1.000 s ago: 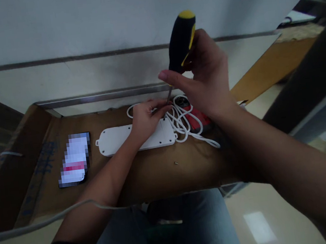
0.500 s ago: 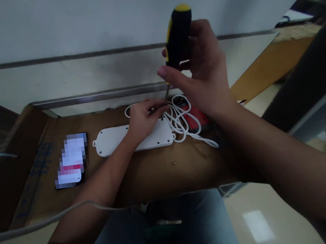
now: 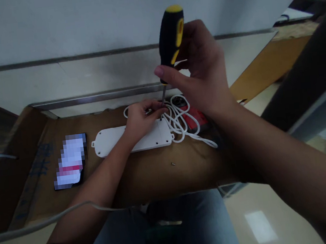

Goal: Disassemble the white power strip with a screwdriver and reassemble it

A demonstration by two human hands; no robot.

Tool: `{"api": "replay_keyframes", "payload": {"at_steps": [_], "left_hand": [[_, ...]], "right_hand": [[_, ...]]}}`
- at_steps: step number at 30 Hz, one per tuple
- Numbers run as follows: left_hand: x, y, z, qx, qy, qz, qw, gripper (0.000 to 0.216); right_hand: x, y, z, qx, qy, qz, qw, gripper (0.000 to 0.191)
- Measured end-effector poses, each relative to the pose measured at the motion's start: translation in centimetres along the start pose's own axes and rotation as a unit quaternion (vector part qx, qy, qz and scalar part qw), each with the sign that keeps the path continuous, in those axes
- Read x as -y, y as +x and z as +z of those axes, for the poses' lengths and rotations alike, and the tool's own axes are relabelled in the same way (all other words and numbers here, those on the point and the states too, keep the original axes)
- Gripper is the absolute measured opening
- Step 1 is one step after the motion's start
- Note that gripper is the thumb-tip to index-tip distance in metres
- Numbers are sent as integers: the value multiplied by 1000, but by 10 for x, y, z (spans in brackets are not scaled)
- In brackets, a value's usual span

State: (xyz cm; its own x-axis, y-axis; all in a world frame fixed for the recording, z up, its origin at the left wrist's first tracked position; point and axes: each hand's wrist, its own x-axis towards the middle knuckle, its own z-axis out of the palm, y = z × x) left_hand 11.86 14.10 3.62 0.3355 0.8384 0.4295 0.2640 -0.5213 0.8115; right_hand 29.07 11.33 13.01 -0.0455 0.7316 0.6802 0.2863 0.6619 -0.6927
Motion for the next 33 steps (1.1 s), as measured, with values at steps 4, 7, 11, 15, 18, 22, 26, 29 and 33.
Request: {"api": "replay_keyframes", "payload": {"at_steps": [4,7,11,15,18,22,26,29,33], "left_hand": [[2,-1,6,-35,5,-5,999,24],[3,0,6,-23,0,-2,1000,24],[5,2,2,2,1,3,1000,20],[5,0,4,-14,5,6,1000,20],[7,-2,9,-32,10,14,999,21],[7,-2,9,-32,19,24,999,20],[5,-2,2,28,33,44,998,16],[5,-2,-2,44,43,41,997,14],[5,-2,-3,46,34,35,998,15]], "right_hand": [[-3,2,1,-28,-6,-9,1000,35],[-6,1,0,-28,0,-7,1000,30],[-9,0,-2,-16,-9,-18,1000,39],[-8,1,-1,-33,-63,-3,997,37],[-8,1,0,-61,-53,-8,997,30],[-7,0,1,-53,-49,-19,997,24],[-8,-1,0,-50,-51,-40,997,23],[-11,0,-1,-48,-32,-46,997,23],[-14,0,-2,-49,-20,-49,997,23]]}}
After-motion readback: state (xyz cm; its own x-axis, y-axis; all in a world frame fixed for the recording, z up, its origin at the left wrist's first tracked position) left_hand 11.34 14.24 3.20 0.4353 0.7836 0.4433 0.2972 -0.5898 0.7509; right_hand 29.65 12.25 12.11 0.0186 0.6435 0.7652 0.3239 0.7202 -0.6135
